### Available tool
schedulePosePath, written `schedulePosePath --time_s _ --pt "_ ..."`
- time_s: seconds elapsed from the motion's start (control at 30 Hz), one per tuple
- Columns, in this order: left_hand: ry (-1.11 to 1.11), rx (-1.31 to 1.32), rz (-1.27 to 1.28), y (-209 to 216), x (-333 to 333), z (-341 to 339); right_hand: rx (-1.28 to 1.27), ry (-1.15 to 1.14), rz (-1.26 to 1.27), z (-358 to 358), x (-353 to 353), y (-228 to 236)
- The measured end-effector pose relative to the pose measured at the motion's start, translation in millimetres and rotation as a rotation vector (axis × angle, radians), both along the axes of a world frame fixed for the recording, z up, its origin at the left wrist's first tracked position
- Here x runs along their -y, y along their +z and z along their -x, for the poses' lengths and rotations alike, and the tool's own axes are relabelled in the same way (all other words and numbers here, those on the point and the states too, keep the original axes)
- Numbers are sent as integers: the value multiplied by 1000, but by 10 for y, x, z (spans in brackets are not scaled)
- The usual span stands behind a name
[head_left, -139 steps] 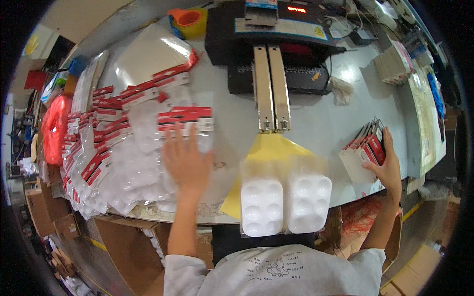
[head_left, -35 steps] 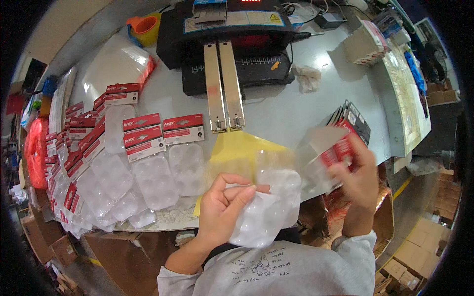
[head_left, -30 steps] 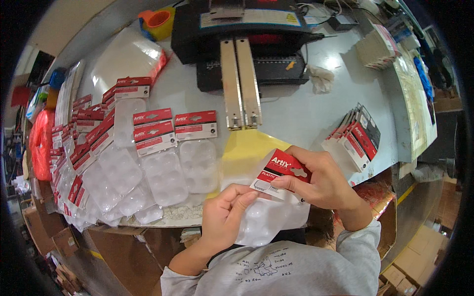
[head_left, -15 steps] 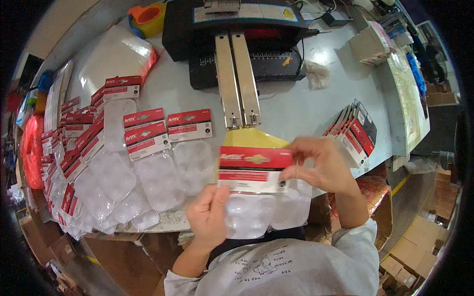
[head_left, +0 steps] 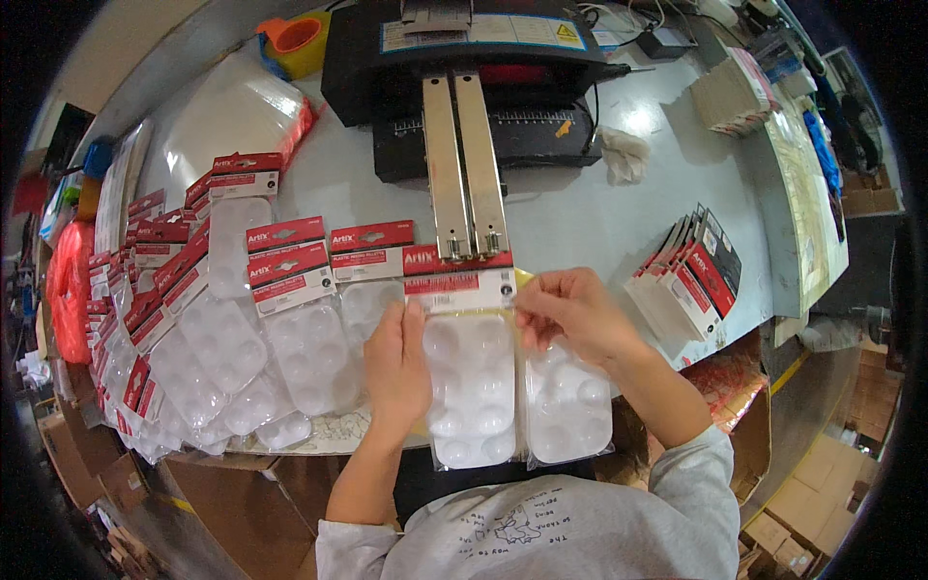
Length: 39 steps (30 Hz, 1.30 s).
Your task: The person places white plastic mixing palettes into clear plastic bags and seals them with red Artix labels using a heat-sealing machine. The person stacks the finished packages on the table and briefly places a stack into a cardboard box.
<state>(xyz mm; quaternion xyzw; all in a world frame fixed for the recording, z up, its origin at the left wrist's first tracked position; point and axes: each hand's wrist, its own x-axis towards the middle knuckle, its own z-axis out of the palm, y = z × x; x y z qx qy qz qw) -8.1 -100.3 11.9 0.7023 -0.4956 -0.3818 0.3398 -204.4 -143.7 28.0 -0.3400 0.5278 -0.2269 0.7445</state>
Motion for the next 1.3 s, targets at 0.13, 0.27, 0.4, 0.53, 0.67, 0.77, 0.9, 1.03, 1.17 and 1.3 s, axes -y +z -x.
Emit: schedulePosePath --time_s 0.13,0.27,0.4,0.53,0.67,0.77,0.9,1.03,1.17,1.3 --pt "52 -130 106 -238 280 -3 -15 -144 54 -37 193 -155" --pt "79 -203 93 -446 244 27 71 -173 91 -23 196 -318" --pt "4 -145 99 -374 241 -27 -190 -88 274 15 201 -144" --pt "120 303 15 76 232 -526 -1086 -110 947 531 132 358" --pt "90 874 233 226 -102 -813 -1236 -26 841 1456 -142 408" --pt "-223 564 238 -69 -437 -471 -1020 -122 728 1848 -295 128" --pt "-136 254 203 -321 -554 -122 -1071 -184 713 1878 -258 92" --pt "92 -574 68 -61 -508 -132 -1252 -274 692 1492 -223 354" --pt "13 -690 -2 287 -553 -88 -941 -359 792 854 -429 582" --pt "-166 -530 15 426 -595 39 -585 185 859 226 -479 704"
